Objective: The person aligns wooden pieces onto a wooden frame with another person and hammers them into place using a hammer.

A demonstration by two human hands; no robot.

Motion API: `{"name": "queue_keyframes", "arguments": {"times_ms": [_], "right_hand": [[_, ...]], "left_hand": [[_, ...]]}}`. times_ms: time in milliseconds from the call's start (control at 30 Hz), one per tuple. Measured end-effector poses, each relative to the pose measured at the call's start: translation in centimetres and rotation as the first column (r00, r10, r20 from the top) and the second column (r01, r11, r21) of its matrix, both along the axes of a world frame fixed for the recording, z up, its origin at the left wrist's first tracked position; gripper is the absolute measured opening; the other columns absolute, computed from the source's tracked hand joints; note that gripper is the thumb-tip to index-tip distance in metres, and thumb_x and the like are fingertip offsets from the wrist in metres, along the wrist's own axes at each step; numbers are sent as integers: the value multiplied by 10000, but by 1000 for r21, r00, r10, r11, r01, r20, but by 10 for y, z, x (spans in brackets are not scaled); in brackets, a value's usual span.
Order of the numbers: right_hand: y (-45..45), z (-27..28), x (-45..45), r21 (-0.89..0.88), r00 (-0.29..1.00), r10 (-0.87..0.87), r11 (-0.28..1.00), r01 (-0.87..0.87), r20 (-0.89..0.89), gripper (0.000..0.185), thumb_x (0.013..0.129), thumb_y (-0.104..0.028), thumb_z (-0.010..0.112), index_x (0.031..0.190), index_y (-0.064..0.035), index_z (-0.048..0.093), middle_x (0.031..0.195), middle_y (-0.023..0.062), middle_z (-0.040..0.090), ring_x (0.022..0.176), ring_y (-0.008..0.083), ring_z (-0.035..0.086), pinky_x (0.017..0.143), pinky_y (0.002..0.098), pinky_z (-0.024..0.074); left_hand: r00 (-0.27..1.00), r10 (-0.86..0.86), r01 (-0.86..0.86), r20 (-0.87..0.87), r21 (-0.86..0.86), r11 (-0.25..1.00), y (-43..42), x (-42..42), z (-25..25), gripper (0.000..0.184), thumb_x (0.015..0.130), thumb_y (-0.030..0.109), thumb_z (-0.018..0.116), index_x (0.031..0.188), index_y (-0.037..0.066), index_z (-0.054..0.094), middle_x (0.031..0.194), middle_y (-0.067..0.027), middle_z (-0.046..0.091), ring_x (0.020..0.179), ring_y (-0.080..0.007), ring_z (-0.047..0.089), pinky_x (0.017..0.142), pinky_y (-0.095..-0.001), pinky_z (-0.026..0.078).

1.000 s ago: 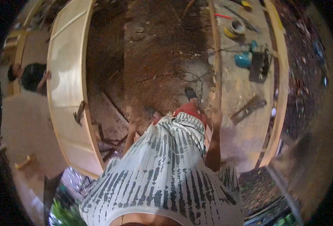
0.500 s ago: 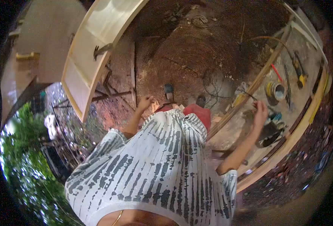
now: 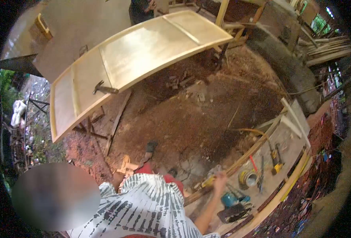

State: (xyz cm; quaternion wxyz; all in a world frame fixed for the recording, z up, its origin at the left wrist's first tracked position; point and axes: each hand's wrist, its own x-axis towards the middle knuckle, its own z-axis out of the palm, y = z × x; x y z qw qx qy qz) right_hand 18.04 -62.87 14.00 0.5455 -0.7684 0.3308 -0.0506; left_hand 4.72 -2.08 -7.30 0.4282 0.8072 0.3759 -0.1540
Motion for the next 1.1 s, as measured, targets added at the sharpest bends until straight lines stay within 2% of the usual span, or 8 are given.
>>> {"name": "queue_keyframes", "arguments": {"times_ms": [33, 67, 267, 333, 500, 667, 800, 1100], "right_hand": [[24, -21, 13, 160, 985, 81, 981, -105, 151, 40, 949, -56, 623, 966, -46, 658, 813, 77, 687, 686, 161, 658, 617, 300, 527], [28, -76, 19, 91, 984, 179, 980, -178, 2, 50, 974, -96, 638, 993, -54, 658, 811, 64, 685, 676, 157, 659, 617, 290, 535], [178, -24, 113, 115, 831, 549, 834, -539, -90, 151, 1011, -160, 604, 982, -21, 655, 782, 24, 651, 680, 124, 634, 627, 289, 526], [193, -11, 138, 135, 842, 532, 844, -519, -91, 147, 1007, -148, 588, 970, -20, 651, 779, 26, 647, 679, 125, 625, 626, 293, 524], [187, -11, 209, 329, 964, 251, 920, -211, -83, 131, 990, -107, 549, 931, -31, 638, 744, 35, 624, 666, 140, 613, 606, 309, 514], [157, -41, 290, 186, 939, 153, 978, -98, -309, 132, 989, -127, 536, 922, -58, 626, 750, 56, 629, 670, 174, 625, 581, 339, 514], [186, -25, 366, 153, 966, 163, 979, -134, -198, 126, 997, -140, 549, 925, -63, 619, 735, 35, 624, 629, 153, 611, 563, 312, 506], [259, -48, 487, 145, 927, 317, 945, -292, -199, 212, 1049, -212, 511, 972, -46, 619, 738, 27, 611, 673, 149, 616, 635, 305, 496]], "left_hand": [[997, 44, -45, 63, 10, 999, -6, 18, 3, 158, 814, 147, 704, 742, 7, 712, 678, -139, 709, 638, -238, 700, 623, -379, 554], [992, 43, -45, 121, 15, 999, -11, 42, 10, 157, 807, 129, 715, 730, -8, 709, 665, -140, 711, 620, -229, 699, 609, -370, 551], [894, 64, -163, 444, 189, 968, 0, 218, -3, 204, 889, 196, 736, 891, 0, 681, 764, -160, 685, 749, -333, 678, 741, -433, 511], [829, 123, -205, 545, 93, 974, 1, 291, 71, 174, 893, 165, 724, 930, 6, 663, 803, -163, 676, 771, -356, 658, 772, -453, 503], [671, 218, -436, 708, 140, 889, 63, 443, 92, 272, 867, 54, 711, 1115, 6, 612, 1044, -185, 625, 974, -350, 628, 854, -476, 490], [711, 309, -574, 632, 269, 773, 124, 530, 133, 430, 891, 93, 701, 1288, 34, 545, 1305, -207, 524, 1191, -424, 549, 1032, -478, 442], [847, 279, -519, 452, 587, 621, 166, 548, 64, 574, 912, 367, 721, 1390, 134, 504, 1419, -142, 499, 1342, -390, 454, 1071, -611, 344], [855, 412, -518, 315, 539, 664, 165, 551, 58, 564, 907, 430, 700, 1376, 179, 514, 1440, -72, 507, 1377, -311, 443, 1045, -601, 357]]}}
